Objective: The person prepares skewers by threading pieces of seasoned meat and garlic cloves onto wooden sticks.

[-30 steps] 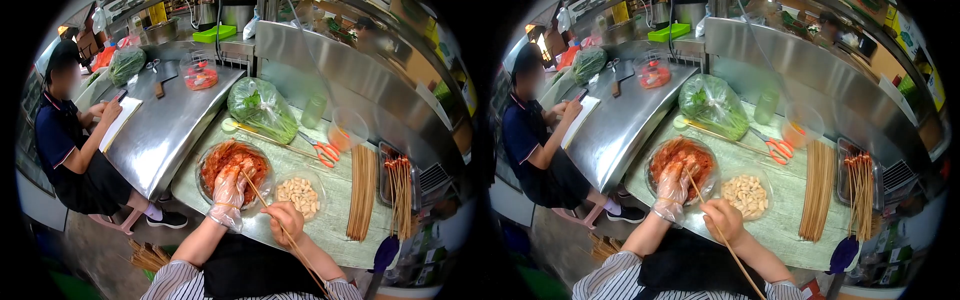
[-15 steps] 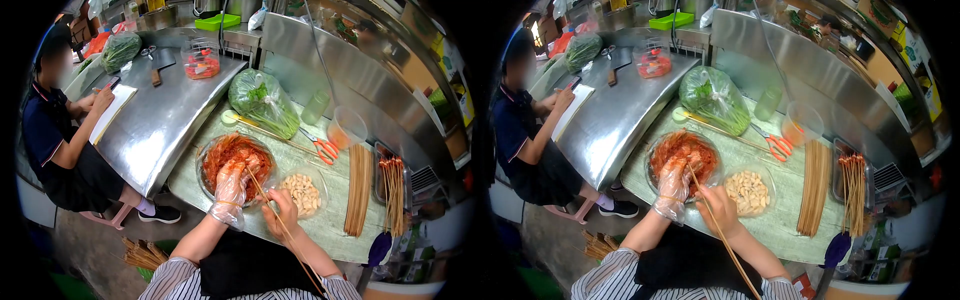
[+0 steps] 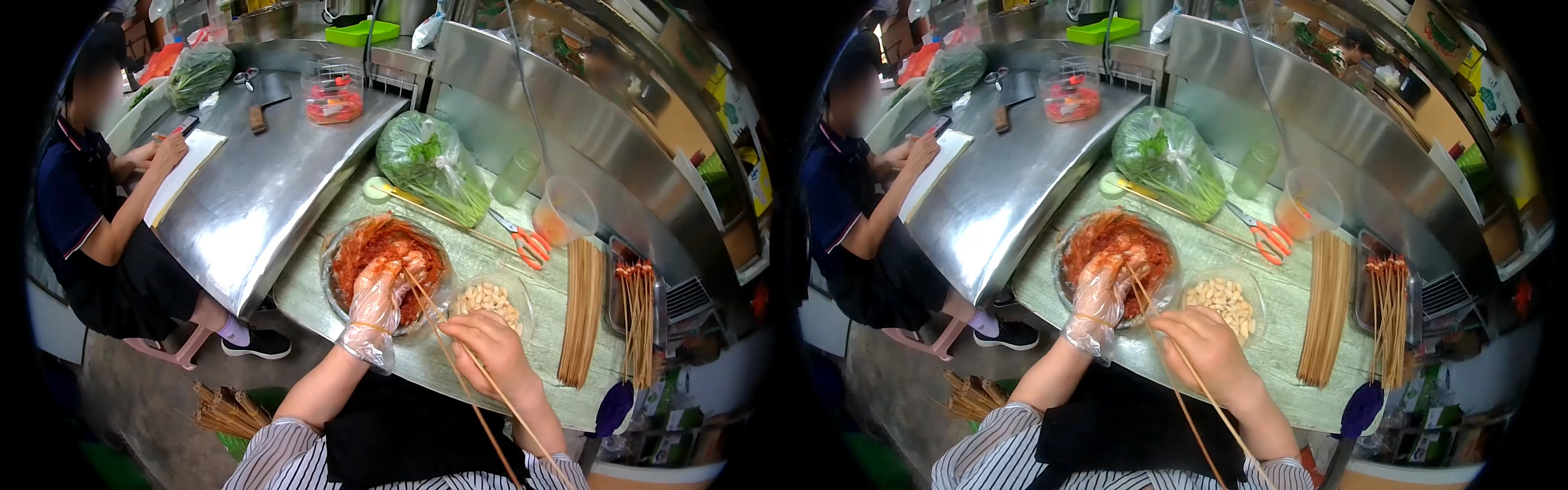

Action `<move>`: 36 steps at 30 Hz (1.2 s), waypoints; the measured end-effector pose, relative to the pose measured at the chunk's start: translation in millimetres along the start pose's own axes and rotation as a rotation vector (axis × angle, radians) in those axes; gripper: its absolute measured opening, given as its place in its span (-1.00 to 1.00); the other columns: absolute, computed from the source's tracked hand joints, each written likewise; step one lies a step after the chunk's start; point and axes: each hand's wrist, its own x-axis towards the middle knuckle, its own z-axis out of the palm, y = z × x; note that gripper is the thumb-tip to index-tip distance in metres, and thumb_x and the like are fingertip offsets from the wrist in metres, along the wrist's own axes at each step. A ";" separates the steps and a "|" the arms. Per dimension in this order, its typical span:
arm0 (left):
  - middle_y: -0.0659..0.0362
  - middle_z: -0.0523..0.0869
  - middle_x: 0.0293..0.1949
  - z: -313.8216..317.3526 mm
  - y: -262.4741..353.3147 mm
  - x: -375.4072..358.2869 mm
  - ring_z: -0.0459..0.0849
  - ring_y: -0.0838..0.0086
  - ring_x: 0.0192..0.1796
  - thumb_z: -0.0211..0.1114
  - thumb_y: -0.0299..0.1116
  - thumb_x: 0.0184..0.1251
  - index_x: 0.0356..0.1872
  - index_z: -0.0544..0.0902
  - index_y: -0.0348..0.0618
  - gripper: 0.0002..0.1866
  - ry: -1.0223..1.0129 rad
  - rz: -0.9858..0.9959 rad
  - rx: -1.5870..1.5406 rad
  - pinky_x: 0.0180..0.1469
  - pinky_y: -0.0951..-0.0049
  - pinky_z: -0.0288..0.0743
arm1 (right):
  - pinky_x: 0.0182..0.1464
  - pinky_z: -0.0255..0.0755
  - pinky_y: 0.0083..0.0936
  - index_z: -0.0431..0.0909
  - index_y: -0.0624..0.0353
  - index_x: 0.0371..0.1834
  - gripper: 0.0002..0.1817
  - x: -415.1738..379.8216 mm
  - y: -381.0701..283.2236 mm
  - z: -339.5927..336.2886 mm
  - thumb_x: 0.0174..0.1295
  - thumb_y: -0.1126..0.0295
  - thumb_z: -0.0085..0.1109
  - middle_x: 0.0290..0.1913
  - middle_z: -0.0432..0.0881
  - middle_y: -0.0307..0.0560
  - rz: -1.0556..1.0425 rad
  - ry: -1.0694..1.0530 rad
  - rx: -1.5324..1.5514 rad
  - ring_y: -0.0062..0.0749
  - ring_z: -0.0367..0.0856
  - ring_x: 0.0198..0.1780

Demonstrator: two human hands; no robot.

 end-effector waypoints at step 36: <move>0.10 0.59 -0.03 -12.1 0.2 11.7 0.60 0.45 -0.04 0.14 -0.36 0.33 0.11 0.41 -0.23 -0.63 -0.071 0.274 0.267 0.01 0.42 0.55 | -0.20 0.44 -0.63 0.42 0.27 -0.04 -0.75 -40.5 14.6 45.5 0.30 0.37 0.03 -0.24 0.50 -0.15 0.478 0.403 0.781 -0.59 0.52 -0.26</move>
